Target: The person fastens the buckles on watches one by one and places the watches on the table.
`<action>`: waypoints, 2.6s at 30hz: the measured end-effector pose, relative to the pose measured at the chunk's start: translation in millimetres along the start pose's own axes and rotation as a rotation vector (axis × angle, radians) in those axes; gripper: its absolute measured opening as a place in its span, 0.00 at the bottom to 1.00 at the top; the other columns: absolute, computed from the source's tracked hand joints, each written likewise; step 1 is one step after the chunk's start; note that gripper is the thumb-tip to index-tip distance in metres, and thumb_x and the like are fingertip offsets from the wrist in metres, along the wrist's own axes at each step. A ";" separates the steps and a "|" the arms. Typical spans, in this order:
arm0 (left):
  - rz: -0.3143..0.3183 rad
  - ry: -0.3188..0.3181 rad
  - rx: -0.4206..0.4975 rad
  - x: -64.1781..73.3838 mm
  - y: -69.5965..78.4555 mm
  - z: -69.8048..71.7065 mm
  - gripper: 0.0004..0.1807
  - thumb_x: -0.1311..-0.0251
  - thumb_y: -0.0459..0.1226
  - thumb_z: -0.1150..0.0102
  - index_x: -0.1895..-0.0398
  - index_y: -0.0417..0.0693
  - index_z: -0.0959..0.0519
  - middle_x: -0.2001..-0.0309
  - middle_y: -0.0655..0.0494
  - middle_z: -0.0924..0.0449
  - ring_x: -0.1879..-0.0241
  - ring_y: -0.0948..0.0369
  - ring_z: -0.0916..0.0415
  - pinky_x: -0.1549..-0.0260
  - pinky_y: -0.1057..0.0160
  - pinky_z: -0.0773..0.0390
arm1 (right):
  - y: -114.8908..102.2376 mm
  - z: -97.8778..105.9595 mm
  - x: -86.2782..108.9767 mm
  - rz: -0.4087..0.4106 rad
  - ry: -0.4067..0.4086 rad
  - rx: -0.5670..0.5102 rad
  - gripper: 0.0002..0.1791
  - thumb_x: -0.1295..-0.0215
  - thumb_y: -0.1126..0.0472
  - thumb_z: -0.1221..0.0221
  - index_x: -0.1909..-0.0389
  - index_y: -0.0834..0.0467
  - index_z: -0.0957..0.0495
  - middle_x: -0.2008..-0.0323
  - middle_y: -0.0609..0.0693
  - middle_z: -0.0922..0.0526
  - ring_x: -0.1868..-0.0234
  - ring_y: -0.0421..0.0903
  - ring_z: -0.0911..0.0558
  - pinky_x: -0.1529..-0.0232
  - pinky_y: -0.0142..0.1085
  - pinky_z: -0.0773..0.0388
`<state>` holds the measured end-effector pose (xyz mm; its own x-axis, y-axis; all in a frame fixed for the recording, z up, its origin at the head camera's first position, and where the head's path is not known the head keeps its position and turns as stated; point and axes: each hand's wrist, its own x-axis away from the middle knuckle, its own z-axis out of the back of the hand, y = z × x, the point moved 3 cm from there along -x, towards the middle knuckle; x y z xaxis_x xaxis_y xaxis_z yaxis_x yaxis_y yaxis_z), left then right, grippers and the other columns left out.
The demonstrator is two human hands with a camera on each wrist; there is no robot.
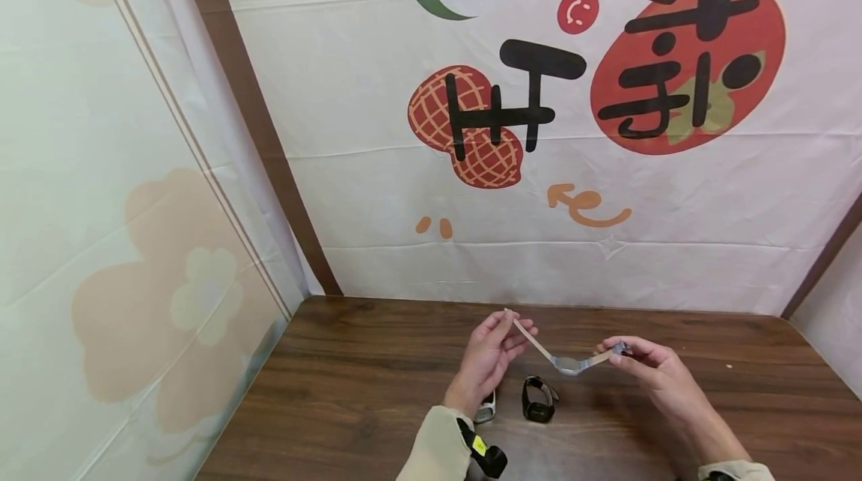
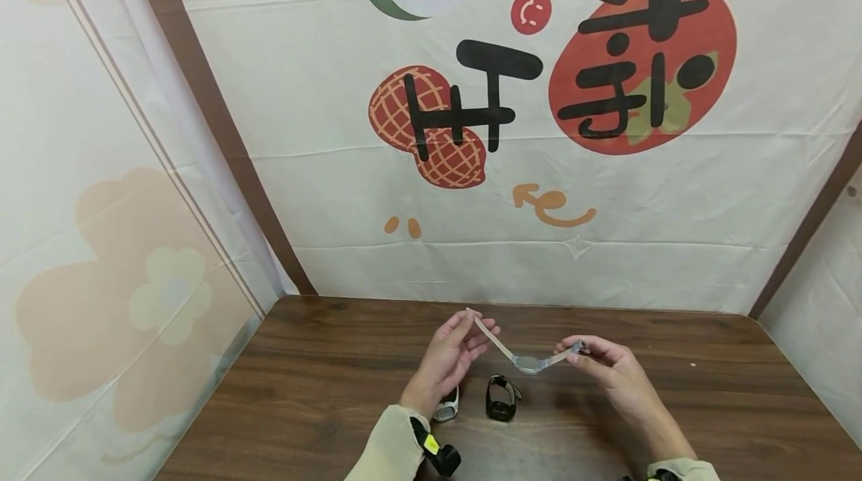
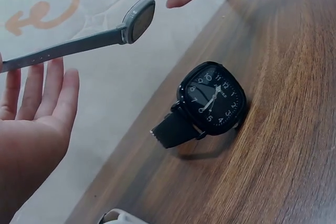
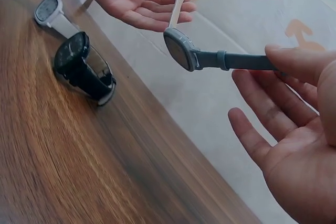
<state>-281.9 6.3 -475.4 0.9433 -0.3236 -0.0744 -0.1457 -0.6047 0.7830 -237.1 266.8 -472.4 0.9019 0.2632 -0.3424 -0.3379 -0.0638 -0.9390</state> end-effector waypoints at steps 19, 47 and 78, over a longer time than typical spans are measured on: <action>-0.066 0.155 0.027 8.6 10.9 13.3 0.09 0.26 0.42 0.50 0.59 0.47 0.24 0.69 0.59 0.18 0.68 0.64 0.16 0.56 0.61 0.17 | 3.5 -37.0 -16.1 -0.004 -0.040 -0.357 0.19 0.25 0.74 0.57 0.38 0.67 0.27 0.54 0.49 0.14 0.53 0.41 0.16 0.53 0.31 0.21; -0.113 0.397 -0.086 25.4 26.6 20.4 0.11 0.30 0.41 0.43 0.59 0.40 0.18 0.70 0.55 0.16 0.70 0.63 0.17 0.61 0.62 0.17 | 18.8 -77.2 -23.4 -0.072 -0.069 -0.629 0.23 0.19 0.66 0.66 0.43 0.61 0.21 0.60 0.46 0.18 0.69 0.38 0.22 0.65 0.27 0.24; -0.106 0.164 -0.097 39.7 23.0 32.7 0.13 0.29 0.38 0.45 0.47 0.40 0.24 0.62 0.53 0.14 0.59 0.58 0.15 0.60 0.64 0.17 | 18.9 -86.5 -26.1 0.099 -0.020 -0.820 0.18 0.21 0.71 0.68 0.50 0.60 0.28 0.60 0.53 0.18 0.66 0.42 0.21 0.63 0.29 0.23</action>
<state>-257.6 -44.2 -480.5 0.9889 -0.1338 -0.0643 -0.0208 -0.5534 0.8327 -243.8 175.5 -483.9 0.8706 0.2364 -0.4315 -0.1047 -0.7680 -0.6319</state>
